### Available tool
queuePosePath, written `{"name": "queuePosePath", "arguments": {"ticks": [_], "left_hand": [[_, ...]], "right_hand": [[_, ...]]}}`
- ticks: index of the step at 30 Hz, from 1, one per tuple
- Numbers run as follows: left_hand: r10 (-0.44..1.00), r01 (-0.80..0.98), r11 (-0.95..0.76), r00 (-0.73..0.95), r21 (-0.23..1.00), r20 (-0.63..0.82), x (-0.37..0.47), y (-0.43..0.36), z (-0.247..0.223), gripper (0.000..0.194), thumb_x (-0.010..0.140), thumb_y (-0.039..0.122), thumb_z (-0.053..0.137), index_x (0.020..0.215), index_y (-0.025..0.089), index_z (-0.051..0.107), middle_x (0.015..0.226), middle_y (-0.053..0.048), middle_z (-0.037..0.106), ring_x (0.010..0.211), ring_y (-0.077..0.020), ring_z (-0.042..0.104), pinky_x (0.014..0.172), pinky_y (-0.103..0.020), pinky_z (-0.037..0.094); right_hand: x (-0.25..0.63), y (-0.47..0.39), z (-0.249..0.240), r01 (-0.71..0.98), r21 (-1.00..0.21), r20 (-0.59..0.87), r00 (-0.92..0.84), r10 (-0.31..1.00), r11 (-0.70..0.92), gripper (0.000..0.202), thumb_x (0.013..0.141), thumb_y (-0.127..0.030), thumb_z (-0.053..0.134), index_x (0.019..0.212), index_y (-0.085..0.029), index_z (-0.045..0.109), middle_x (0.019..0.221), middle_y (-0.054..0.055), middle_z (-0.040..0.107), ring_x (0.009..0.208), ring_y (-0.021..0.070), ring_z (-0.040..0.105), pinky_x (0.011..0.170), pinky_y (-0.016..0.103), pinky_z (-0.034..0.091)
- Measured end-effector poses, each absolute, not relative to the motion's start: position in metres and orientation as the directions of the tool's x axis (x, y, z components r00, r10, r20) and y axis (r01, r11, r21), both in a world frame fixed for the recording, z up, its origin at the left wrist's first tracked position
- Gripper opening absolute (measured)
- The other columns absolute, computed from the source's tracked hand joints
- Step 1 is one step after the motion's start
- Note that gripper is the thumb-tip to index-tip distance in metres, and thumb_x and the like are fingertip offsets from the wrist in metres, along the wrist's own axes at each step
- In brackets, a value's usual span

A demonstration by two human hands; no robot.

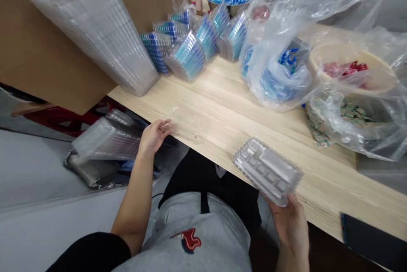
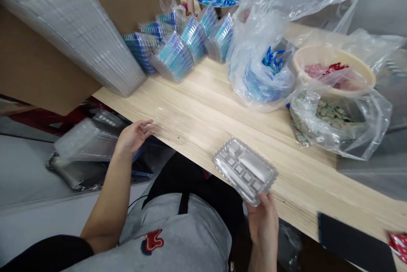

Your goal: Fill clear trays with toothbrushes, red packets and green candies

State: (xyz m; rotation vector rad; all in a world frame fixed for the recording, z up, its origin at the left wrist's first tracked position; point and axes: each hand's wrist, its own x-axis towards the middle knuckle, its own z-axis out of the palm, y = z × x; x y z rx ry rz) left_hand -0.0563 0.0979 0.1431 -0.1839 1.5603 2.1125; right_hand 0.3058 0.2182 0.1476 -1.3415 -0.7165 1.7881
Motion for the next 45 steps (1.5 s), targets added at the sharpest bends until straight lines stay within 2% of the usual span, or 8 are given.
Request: {"name": "queuePosePath", "arguments": {"ticks": [10,14,19,27,32,35,40,45], "left_hand": [[0.268,-0.331,-0.290,-0.929,0.898,-0.256,-0.035,0.099,0.138,0.015,0.076,0.023,0.061,0.065,0.016,0.054,0.077,-0.003,0.068,0.073,-0.0148,0.066,0.066,-0.029,0.057],[0.258,0.128,-0.153,-0.952,0.980,0.165,-0.010,0.097,0.162,0.014,0.084,0.027,0.057,0.073,0.018,0.056,0.091,-0.005,0.069,0.081,-0.0153,0.066,0.063,-0.025,0.054],[0.720,0.725,-0.057,-0.447,0.687,0.531,0.044,0.112,0.189,0.009,0.091,0.019,0.049,0.088,0.020,0.058,0.114,-0.006,0.066,0.099,-0.0158,0.064,0.088,-0.032,0.051],[0.837,0.876,-0.013,-0.254,0.482,0.484,0.050,0.132,0.151,0.013,0.090,0.022,0.047,0.082,0.022,0.057,0.105,-0.010,0.066,0.100,-0.0255,0.061,0.088,-0.040,0.048],[0.879,0.859,0.006,-0.249,0.512,0.406,0.050,0.130,0.140,0.013,0.086,0.018,0.045,0.086,0.021,0.058,0.114,-0.013,0.063,0.108,-0.0285,0.058,0.091,-0.043,0.046],[0.879,0.827,0.022,-0.284,0.562,0.384,0.047,0.128,0.146,0.012,0.083,0.018,0.046,0.084,0.020,0.058,0.115,-0.015,0.062,0.111,-0.0301,0.056,0.093,-0.045,0.045],[0.772,0.379,-0.007,-0.587,0.925,0.246,0.020,0.123,0.167,0.008,0.083,0.026,0.054,0.084,0.021,0.060,0.111,-0.008,0.067,0.110,-0.0237,0.060,0.095,-0.038,0.046],[0.510,-0.247,-0.146,-0.848,0.958,-0.141,-0.028,0.118,0.170,0.013,0.073,0.029,0.060,0.069,0.017,0.057,0.077,-0.005,0.070,0.071,-0.0150,0.064,0.071,-0.028,0.051]], "right_hand": [[0.300,0.217,0.147,-0.263,-0.812,-0.508,-0.122,0.853,-0.521,0.034,0.062,-0.037,0.072,0.093,-0.024,0.067,0.087,0.000,0.071,0.085,0.0174,0.066,0.076,0.031,0.057],[0.291,0.208,0.152,-0.279,-0.836,-0.470,-0.077,0.879,-0.472,0.038,0.059,-0.035,0.076,0.094,-0.024,0.065,0.094,0.000,0.069,0.084,0.0154,0.065,0.076,0.029,0.054],[0.271,0.197,0.160,-0.256,-0.906,-0.354,0.027,0.935,-0.336,0.061,0.053,-0.033,0.081,0.109,-0.027,0.056,0.112,0.002,0.063,0.102,0.0179,0.060,0.090,0.035,0.048],[0.252,0.157,0.143,-0.275,-0.936,-0.262,0.131,0.956,-0.219,0.056,0.069,-0.039,0.074,0.116,-0.028,0.045,0.132,0.006,0.054,0.117,0.0186,0.055,0.100,0.038,0.046],[0.251,0.123,0.145,-0.123,-0.795,-0.435,-0.568,0.699,-0.594,0.046,0.072,-0.043,0.074,0.113,-0.026,0.063,0.118,0.008,0.067,0.107,0.0238,0.066,0.092,0.045,0.052],[0.266,0.132,0.168,0.059,-0.873,-0.353,-0.762,0.543,-0.484,0.034,0.078,-0.042,0.068,0.109,-0.027,0.069,0.105,0.005,0.073,0.092,0.0228,0.070,0.089,0.047,0.053],[0.315,0.205,0.177,0.228,-0.974,-0.021,-0.140,0.990,0.012,0.033,0.081,-0.046,0.061,0.103,-0.023,0.070,0.106,0.008,0.070,0.103,0.0238,0.064,0.101,0.048,0.044],[0.337,0.259,0.132,0.474,-0.875,0.099,-0.027,0.995,0.100,0.074,0.066,-0.065,0.063,0.120,-0.015,0.059,0.133,0.016,0.053,0.126,0.0320,0.046,0.110,0.053,0.030]]}}
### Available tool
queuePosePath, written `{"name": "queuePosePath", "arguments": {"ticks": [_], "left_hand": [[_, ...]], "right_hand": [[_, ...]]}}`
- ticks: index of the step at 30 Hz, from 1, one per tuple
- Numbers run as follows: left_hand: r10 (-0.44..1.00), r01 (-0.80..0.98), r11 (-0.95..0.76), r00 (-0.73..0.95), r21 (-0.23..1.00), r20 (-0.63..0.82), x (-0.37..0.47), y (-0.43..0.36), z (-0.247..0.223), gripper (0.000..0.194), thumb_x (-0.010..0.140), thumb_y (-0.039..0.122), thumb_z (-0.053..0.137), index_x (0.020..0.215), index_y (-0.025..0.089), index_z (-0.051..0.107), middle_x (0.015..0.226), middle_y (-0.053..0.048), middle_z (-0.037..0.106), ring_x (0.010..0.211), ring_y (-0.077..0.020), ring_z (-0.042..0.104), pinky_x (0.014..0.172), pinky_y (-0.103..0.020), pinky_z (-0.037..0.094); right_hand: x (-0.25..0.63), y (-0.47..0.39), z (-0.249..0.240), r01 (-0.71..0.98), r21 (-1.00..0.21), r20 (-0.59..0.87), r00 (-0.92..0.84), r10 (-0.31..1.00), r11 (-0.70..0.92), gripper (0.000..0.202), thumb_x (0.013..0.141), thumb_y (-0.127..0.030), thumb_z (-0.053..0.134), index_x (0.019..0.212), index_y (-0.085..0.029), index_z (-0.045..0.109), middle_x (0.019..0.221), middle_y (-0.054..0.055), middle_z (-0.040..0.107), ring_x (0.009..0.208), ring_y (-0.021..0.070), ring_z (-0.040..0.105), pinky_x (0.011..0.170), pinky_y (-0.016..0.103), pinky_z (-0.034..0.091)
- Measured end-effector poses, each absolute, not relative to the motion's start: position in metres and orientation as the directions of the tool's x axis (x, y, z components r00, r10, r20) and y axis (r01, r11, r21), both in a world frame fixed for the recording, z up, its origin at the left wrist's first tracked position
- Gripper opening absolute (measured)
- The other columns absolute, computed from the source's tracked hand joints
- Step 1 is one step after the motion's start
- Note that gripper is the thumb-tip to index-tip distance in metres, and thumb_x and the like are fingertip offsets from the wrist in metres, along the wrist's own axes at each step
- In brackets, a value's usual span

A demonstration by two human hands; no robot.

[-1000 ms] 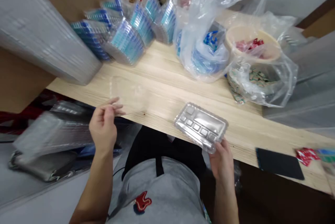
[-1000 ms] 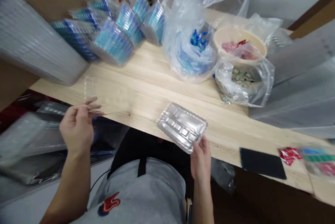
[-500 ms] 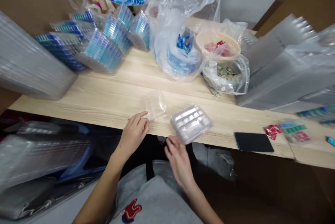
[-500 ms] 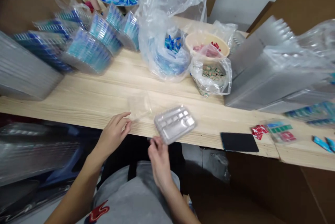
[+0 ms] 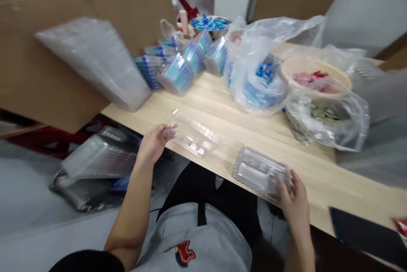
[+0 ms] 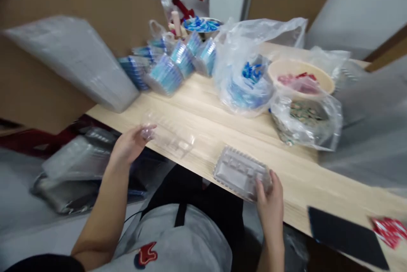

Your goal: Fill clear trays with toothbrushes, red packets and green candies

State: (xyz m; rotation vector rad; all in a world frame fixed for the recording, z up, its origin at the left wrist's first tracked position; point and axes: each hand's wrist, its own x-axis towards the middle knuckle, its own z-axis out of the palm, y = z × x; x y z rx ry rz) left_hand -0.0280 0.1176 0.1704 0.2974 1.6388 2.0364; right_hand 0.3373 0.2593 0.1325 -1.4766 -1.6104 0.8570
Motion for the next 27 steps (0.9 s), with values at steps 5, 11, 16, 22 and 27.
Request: {"name": "queuePosePath", "arguments": {"ticks": [5,11,16,22,27], "left_hand": [[0.412,-0.225,0.028,-0.885,0.974,-0.217,-0.070,0.109,0.149,0.024,0.078,0.036,0.056,0.063,0.017,0.051,0.060,-0.003,0.063,0.048,-0.0106,0.052,0.051,-0.023,0.040],[0.557,0.114,0.245,-0.829,0.963,-0.044,-0.123,0.160,0.153,0.045,0.082,0.049,0.059,0.050,0.018,0.051,0.042,0.002,0.047,0.043,-0.0098,0.039,0.051,-0.026,0.027],[0.824,0.400,0.289,-0.566,0.870,-0.013,-0.123,0.230,0.156,0.039,0.056,0.031,0.084,0.038,0.017,0.052,0.039,0.001,0.047,0.048,-0.0124,0.043,0.061,-0.027,0.030],[0.906,0.577,0.092,-0.386,0.811,0.172,-0.058,0.235,0.145,0.020,0.064,0.019,0.076,0.056,0.019,0.058,0.074,-0.005,0.060,0.090,-0.0250,0.056,0.094,-0.037,0.034],[0.933,0.584,-0.252,-0.065,0.772,0.353,0.054,0.198,0.157,0.015,0.091,0.026,0.051,0.086,0.022,0.064,0.097,-0.006,0.066,0.097,-0.0220,0.057,0.091,-0.036,0.040]], "right_hand": [[0.328,0.256,0.123,0.444,-0.896,-0.001,0.015,1.000,-0.008,0.086,0.065,-0.065,0.063,0.132,-0.014,0.049,0.131,0.016,0.052,0.120,0.0310,0.050,0.108,0.050,0.035],[0.319,0.249,0.130,0.437,-0.900,-0.017,0.001,1.000,-0.016,0.090,0.066,-0.063,0.064,0.138,-0.013,0.044,0.132,0.017,0.051,0.122,0.0314,0.050,0.109,0.050,0.035],[0.312,0.244,0.130,0.475,-0.877,-0.076,0.006,0.997,-0.069,0.096,0.070,-0.057,0.061,0.148,-0.013,0.028,0.153,0.018,0.029,0.135,0.0355,0.037,0.111,0.053,0.030],[0.306,0.231,0.134,0.397,-0.900,-0.169,0.061,0.984,-0.180,0.094,0.067,-0.053,0.067,0.146,-0.015,0.034,0.140,0.015,0.048,0.122,0.0280,0.052,0.105,0.042,0.041],[0.308,0.231,0.138,0.323,-0.926,-0.189,0.046,0.981,-0.193,0.076,0.068,-0.056,0.068,0.131,-0.015,0.055,0.121,0.013,0.062,0.101,0.0238,0.060,0.091,0.039,0.049]]}}
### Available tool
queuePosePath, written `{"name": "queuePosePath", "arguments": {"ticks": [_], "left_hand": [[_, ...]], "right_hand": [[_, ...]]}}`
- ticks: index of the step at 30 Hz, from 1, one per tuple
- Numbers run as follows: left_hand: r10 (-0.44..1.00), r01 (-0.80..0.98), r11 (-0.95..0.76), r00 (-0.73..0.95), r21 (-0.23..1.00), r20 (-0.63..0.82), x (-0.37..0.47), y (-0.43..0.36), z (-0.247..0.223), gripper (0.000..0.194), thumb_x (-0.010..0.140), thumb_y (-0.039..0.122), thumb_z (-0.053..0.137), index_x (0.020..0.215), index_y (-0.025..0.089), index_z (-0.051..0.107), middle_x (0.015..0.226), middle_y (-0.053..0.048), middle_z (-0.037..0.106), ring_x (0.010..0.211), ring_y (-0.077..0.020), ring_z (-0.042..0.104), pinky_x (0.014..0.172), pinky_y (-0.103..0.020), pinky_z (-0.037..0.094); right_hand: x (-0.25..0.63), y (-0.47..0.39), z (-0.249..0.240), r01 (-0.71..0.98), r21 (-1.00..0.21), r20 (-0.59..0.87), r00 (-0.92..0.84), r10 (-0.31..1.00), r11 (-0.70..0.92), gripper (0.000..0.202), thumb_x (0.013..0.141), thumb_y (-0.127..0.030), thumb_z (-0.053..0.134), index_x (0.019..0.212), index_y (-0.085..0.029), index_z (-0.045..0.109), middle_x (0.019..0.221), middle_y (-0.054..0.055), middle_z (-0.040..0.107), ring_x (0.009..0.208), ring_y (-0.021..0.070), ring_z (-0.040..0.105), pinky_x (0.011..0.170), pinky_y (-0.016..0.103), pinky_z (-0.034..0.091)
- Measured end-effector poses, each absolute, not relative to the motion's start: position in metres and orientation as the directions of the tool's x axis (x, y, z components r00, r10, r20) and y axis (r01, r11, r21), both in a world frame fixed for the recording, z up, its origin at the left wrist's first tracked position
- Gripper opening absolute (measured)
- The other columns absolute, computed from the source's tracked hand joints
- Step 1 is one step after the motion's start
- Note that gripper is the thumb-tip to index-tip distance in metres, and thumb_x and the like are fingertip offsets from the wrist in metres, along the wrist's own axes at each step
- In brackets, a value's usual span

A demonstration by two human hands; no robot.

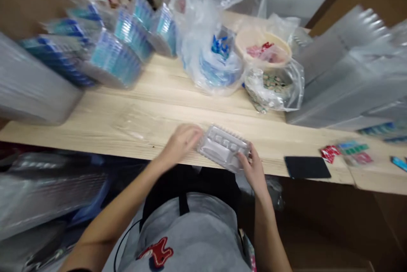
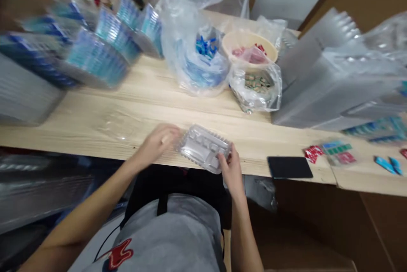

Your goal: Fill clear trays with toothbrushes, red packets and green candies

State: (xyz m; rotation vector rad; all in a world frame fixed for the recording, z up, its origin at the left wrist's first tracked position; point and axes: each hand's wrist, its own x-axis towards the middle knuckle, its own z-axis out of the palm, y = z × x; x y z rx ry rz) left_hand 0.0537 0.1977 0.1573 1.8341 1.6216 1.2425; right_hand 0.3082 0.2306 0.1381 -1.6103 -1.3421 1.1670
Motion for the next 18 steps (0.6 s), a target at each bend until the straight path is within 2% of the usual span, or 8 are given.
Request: {"name": "queuePosePath", "arguments": {"ticks": [2,3,7,9,13,16,18], "left_hand": [[0.931,0.613,-0.360,0.183,0.704,0.317,0.110,0.181,0.164,0.021,0.095,0.028,0.046,0.088,0.021,0.064,0.096,-0.005,0.067,0.094,-0.0206,0.058,0.088,-0.036,0.042],[0.936,0.670,-0.349,0.216,0.655,0.278,0.134,0.176,0.166,0.021,0.095,0.029,0.047,0.088,0.019,0.065,0.094,-0.007,0.066,0.091,-0.0216,0.057,0.085,-0.037,0.043],[0.975,0.850,-0.220,0.178,0.479,0.133,0.183,0.173,0.168,0.019,0.089,0.031,0.058,0.091,0.013,0.065,0.098,-0.011,0.064,0.090,-0.0261,0.053,0.079,-0.040,0.041],[0.975,0.848,-0.223,0.206,0.480,0.087,0.181,0.177,0.169,0.016,0.091,0.027,0.055,0.089,0.015,0.065,0.097,-0.010,0.063,0.089,-0.0246,0.052,0.078,-0.039,0.039],[0.958,0.830,-0.254,0.285,0.497,0.015,0.171,0.183,0.175,0.020,0.094,0.024,0.048,0.083,0.016,0.063,0.093,-0.008,0.062,0.088,-0.0241,0.051,0.076,-0.038,0.037],[0.961,0.860,-0.240,0.275,0.450,-0.013,0.178,0.183,0.177,0.020,0.094,0.019,0.042,0.087,0.014,0.060,0.093,-0.011,0.061,0.086,-0.0249,0.052,0.075,-0.039,0.039],[0.965,0.843,-0.235,0.260,0.484,0.014,0.184,0.181,0.179,0.020,0.094,0.017,0.040,0.086,0.014,0.058,0.091,-0.011,0.061,0.084,-0.0242,0.053,0.075,-0.039,0.041]], "right_hand": [[0.310,0.224,0.142,0.259,-0.937,-0.236,0.016,0.972,-0.232,0.072,0.072,-0.059,0.063,0.130,-0.016,0.056,0.116,0.011,0.064,0.090,0.0218,0.062,0.080,0.037,0.052],[0.311,0.219,0.143,0.230,-0.938,-0.268,-0.009,0.963,-0.259,0.070,0.075,-0.060,0.060,0.130,-0.018,0.056,0.114,0.010,0.066,0.085,0.0210,0.063,0.075,0.035,0.053],[0.317,0.192,0.140,0.157,-0.894,-0.441,-0.140,0.886,-0.420,0.065,0.079,-0.062,0.055,0.128,-0.020,0.057,0.095,0.007,0.072,0.069,0.0196,0.066,0.060,0.033,0.054],[0.318,0.182,0.135,0.064,-0.864,-0.503,-0.166,0.848,-0.500,0.067,0.078,-0.062,0.058,0.130,-0.020,0.054,0.092,0.006,0.073,0.068,0.0195,0.068,0.063,0.035,0.056],[0.316,0.176,0.127,-0.151,-0.807,-0.542,-0.193,0.818,-0.570,0.080,0.071,-0.056,0.069,0.138,-0.023,0.042,0.099,0.005,0.072,0.080,0.0207,0.071,0.079,0.041,0.057],[0.314,0.173,0.127,-0.203,-0.770,-0.567,-0.219,0.794,-0.606,0.088,0.071,-0.055,0.070,0.143,-0.023,0.031,0.102,0.006,0.071,0.087,0.0216,0.070,0.082,0.043,0.057],[0.313,0.170,0.127,-0.223,-0.776,-0.555,-0.204,0.806,-0.590,0.085,0.073,-0.055,0.068,0.142,-0.025,0.030,0.112,0.007,0.068,0.095,0.0217,0.069,0.084,0.041,0.056]]}}
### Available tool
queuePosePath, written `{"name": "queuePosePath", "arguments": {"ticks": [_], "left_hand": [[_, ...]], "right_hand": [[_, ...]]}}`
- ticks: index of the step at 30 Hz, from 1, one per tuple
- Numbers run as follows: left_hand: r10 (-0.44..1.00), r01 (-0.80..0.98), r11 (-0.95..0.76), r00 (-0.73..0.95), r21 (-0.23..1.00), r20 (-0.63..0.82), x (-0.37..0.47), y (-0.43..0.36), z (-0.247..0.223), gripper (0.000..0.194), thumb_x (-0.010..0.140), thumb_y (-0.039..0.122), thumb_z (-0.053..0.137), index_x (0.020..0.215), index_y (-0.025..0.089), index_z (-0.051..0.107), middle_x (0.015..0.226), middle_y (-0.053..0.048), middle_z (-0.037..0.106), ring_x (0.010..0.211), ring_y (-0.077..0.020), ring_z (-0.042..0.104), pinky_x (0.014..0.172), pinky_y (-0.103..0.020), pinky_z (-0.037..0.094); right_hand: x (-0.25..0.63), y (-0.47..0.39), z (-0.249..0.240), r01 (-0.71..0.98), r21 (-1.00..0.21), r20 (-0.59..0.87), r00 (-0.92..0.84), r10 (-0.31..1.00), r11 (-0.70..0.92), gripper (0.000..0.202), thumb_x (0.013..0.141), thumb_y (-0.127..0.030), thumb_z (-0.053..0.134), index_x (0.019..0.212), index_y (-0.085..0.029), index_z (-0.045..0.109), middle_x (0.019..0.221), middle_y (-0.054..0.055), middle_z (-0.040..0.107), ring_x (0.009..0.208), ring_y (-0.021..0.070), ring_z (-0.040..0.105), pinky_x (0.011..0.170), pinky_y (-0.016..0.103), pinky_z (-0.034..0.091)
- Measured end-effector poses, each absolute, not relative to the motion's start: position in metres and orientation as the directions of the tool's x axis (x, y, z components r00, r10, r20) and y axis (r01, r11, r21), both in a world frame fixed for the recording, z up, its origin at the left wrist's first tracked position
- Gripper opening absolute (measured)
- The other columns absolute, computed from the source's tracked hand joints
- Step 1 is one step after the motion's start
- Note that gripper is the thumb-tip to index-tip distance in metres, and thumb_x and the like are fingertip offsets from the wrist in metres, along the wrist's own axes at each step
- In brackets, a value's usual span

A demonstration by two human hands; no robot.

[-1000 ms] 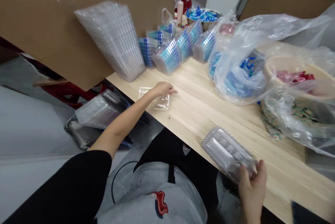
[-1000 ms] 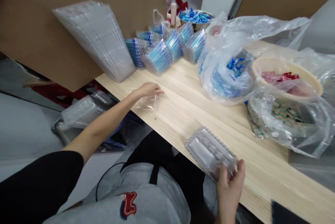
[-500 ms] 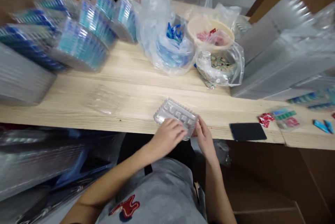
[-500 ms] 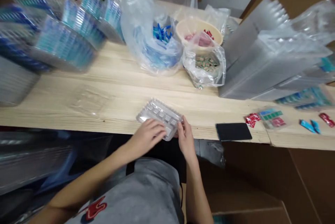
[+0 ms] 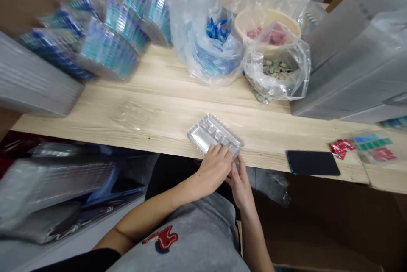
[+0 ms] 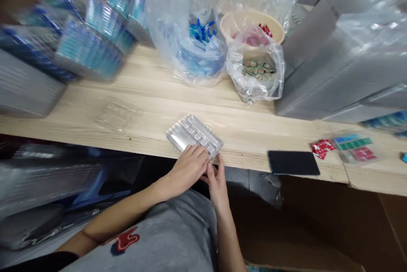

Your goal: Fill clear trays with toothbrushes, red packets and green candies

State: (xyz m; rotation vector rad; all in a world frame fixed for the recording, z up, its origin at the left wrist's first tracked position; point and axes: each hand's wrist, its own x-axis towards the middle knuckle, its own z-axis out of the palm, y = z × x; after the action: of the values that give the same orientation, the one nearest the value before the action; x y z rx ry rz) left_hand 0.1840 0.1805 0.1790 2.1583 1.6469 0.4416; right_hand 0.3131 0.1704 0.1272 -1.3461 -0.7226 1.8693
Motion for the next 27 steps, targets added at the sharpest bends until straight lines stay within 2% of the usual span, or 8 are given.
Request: {"name": "queuePosePath", "arguments": {"ticks": [5,9,12,14,16,19,23,27], "left_hand": [[0.956,0.535,-0.290,0.203,0.793,0.213,0.177,0.164,0.200,0.016,0.094,0.016,0.039,0.085,0.017,0.052,0.092,-0.008,0.060,0.087,-0.0178,0.054,0.080,-0.033,0.046],[0.959,0.185,-0.233,-0.122,0.955,0.257,0.136,0.155,0.217,0.014,0.093,0.022,0.046,0.084,0.019,0.056,0.091,-0.005,0.059,0.089,-0.0145,0.056,0.082,-0.028,0.047],[0.888,-0.071,-0.149,-0.448,0.986,0.102,0.089,0.159,0.207,0.017,0.088,0.033,0.055,0.080,0.018,0.059,0.094,-0.005,0.061,0.089,-0.0154,0.058,0.082,-0.029,0.049],[0.850,-0.166,0.002,-0.519,0.986,-0.089,0.060,0.162,0.188,0.023,0.083,0.040,0.057,0.077,0.017,0.057,0.092,-0.006,0.061,0.082,-0.0160,0.060,0.073,-0.031,0.052],[0.812,-0.108,0.191,-0.541,0.976,-0.219,0.039,0.163,0.165,0.025,0.082,0.040,0.053,0.075,0.016,0.055,0.083,-0.006,0.061,0.072,-0.0161,0.060,0.066,-0.032,0.054],[0.750,0.047,0.327,-0.620,0.944,-0.229,0.027,0.156,0.139,0.021,0.082,0.034,0.052,0.078,0.015,0.057,0.075,-0.004,0.059,0.069,-0.0176,0.060,0.071,-0.037,0.054],[0.701,0.334,0.331,-0.713,0.882,0.007,0.029,0.151,0.132,0.024,0.085,0.027,0.056,0.106,0.016,0.061,0.115,-0.013,0.057,0.113,-0.0259,0.054,0.105,-0.046,0.038],[0.875,0.782,0.336,-0.465,0.524,0.133,0.027,0.154,0.129,0.044,0.081,0.034,0.068,0.123,0.022,0.059,0.149,-0.017,0.035,0.142,-0.0421,0.019,0.112,-0.064,0.015]], "right_hand": [[0.312,0.171,0.135,-0.206,-0.925,-0.285,-0.175,0.942,-0.318,0.062,0.070,-0.048,0.074,0.121,-0.022,0.051,0.120,0.008,0.064,0.107,0.0224,0.062,0.090,0.036,0.052],[0.317,0.189,0.136,-0.127,-0.951,-0.276,-0.068,0.959,-0.282,0.049,0.065,-0.042,0.076,0.106,-0.021,0.059,0.107,0.005,0.067,0.096,0.0217,0.063,0.081,0.034,0.053],[0.331,0.204,0.130,-0.230,-0.872,-0.434,-0.046,0.899,-0.433,0.037,0.062,-0.042,0.073,0.089,-0.020,0.063,0.088,0.001,0.067,0.078,0.0196,0.063,0.065,0.031,0.053],[0.343,0.210,0.127,-0.276,-0.846,-0.471,-0.010,0.882,-0.456,0.032,0.061,-0.042,0.071,0.083,-0.021,0.063,0.082,0.000,0.066,0.068,0.0170,0.061,0.058,0.029,0.052],[0.353,0.213,0.126,-0.276,-0.862,-0.451,0.035,0.892,-0.425,0.029,0.063,-0.041,0.069,0.083,-0.021,0.064,0.084,0.000,0.067,0.066,0.0163,0.060,0.057,0.029,0.051],[0.363,0.215,0.124,-0.207,-0.900,-0.400,0.042,0.915,-0.384,0.027,0.069,-0.042,0.064,0.087,-0.021,0.064,0.086,0.003,0.068,0.070,0.0191,0.062,0.060,0.031,0.052],[0.367,0.218,0.126,-0.132,-0.925,-0.365,0.038,0.930,-0.358,0.030,0.073,-0.045,0.060,0.089,-0.021,0.064,0.082,0.003,0.069,0.077,0.0228,0.065,0.066,0.035,0.054],[0.365,0.223,0.143,-0.156,-0.911,-0.400,0.100,0.911,-0.383,0.030,0.067,-0.043,0.064,0.089,-0.022,0.065,0.084,0.002,0.069,0.085,0.0236,0.065,0.074,0.037,0.055]]}}
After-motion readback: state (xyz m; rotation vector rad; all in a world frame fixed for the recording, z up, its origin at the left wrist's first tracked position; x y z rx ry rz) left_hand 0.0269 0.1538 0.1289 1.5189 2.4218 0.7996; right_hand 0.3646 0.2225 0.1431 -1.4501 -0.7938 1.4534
